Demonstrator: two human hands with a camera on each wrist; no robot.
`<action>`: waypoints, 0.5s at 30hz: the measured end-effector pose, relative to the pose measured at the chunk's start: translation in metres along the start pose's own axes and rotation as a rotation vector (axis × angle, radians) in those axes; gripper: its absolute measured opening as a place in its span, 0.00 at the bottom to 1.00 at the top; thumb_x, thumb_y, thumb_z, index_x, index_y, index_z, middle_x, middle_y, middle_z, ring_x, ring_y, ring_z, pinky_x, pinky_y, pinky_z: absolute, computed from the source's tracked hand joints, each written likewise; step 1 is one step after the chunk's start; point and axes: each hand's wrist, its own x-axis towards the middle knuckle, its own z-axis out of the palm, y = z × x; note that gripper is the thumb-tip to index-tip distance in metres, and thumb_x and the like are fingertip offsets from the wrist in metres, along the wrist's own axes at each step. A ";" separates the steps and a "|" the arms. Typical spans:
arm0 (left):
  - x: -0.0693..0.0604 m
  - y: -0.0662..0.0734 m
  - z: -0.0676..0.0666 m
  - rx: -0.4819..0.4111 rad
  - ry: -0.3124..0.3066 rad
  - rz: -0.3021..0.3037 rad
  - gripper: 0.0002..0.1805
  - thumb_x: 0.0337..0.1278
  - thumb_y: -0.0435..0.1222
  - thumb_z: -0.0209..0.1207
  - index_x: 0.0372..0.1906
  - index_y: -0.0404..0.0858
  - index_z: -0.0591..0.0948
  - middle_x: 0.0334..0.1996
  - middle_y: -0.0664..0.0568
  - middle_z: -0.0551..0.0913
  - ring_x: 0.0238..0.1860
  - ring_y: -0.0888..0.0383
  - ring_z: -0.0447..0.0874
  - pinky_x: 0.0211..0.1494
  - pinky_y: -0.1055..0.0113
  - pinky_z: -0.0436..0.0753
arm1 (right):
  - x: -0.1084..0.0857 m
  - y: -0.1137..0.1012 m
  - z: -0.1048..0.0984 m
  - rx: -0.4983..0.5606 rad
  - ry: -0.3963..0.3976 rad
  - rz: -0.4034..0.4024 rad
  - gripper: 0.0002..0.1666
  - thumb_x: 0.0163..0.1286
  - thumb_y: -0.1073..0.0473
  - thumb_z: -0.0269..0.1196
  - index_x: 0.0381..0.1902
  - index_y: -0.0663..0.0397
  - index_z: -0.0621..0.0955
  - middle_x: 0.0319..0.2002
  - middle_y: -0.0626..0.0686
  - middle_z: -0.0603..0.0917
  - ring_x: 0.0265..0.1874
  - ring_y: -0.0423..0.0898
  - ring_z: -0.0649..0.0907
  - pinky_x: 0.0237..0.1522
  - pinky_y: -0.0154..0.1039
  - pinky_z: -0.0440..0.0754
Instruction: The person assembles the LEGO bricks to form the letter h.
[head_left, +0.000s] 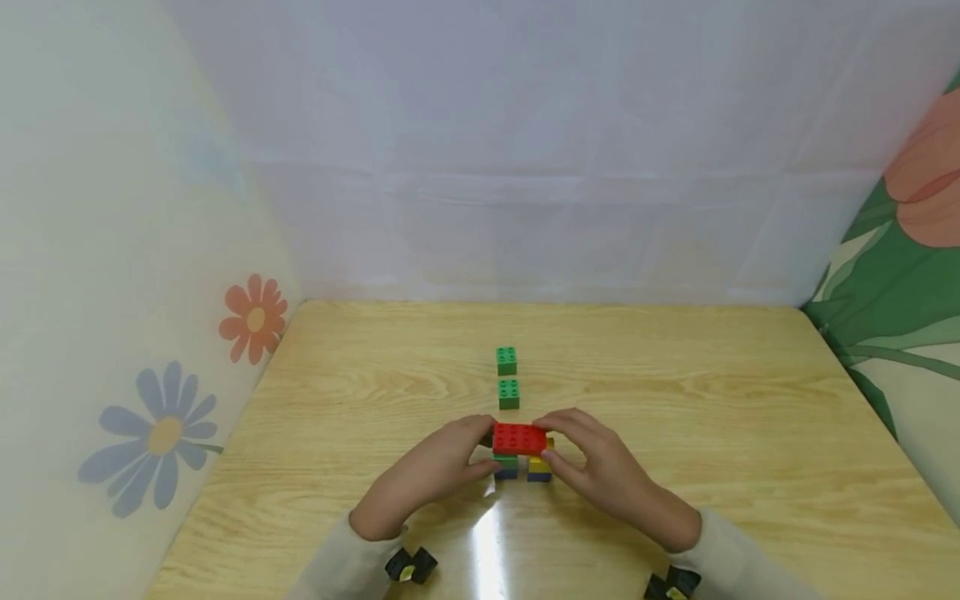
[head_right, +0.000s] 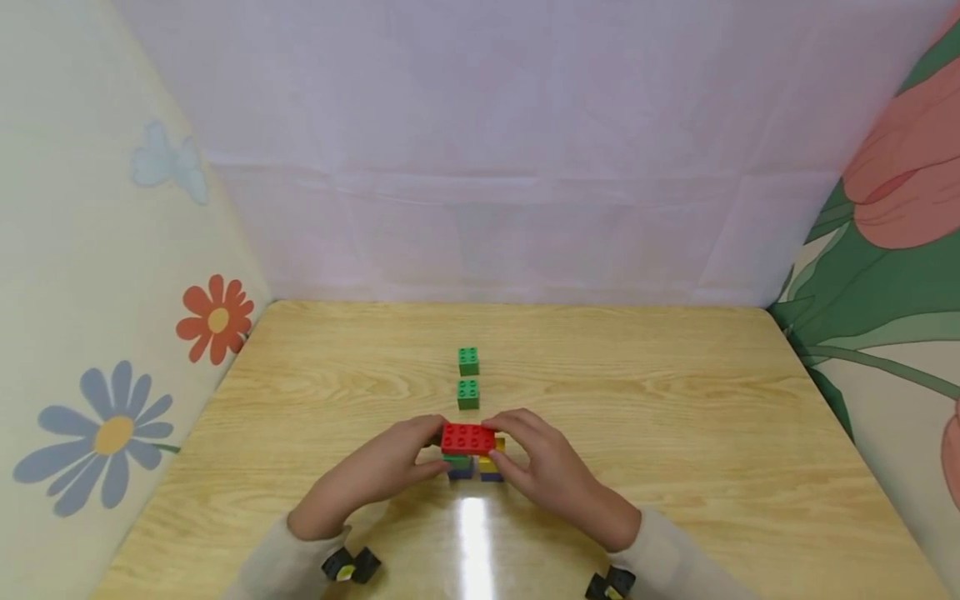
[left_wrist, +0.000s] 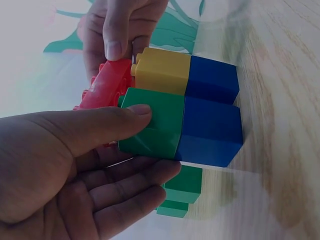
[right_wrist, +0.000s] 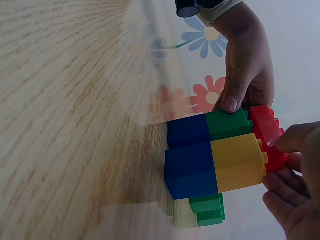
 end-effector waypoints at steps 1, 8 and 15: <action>0.000 0.000 0.000 -0.002 -0.001 0.002 0.16 0.59 0.38 0.66 0.50 0.41 0.77 0.46 0.53 0.84 0.51 0.54 0.81 0.55 0.58 0.80 | 0.000 0.000 0.000 -0.002 0.002 -0.003 0.23 0.65 0.60 0.67 0.58 0.49 0.78 0.53 0.46 0.79 0.52 0.44 0.80 0.51 0.40 0.82; 0.001 0.000 0.000 0.001 -0.002 0.011 0.16 0.59 0.37 0.66 0.50 0.41 0.77 0.46 0.52 0.83 0.50 0.54 0.82 0.55 0.57 0.80 | -0.001 0.000 0.001 -0.005 -0.001 0.016 0.24 0.64 0.61 0.68 0.58 0.48 0.79 0.54 0.42 0.78 0.53 0.41 0.79 0.52 0.37 0.81; 0.000 0.002 -0.001 -0.019 -0.029 -0.025 0.15 0.60 0.39 0.65 0.50 0.43 0.77 0.46 0.55 0.83 0.51 0.57 0.81 0.56 0.58 0.79 | 0.000 0.001 0.002 -0.012 -0.007 -0.009 0.23 0.65 0.61 0.68 0.58 0.51 0.78 0.54 0.45 0.79 0.52 0.43 0.80 0.52 0.38 0.81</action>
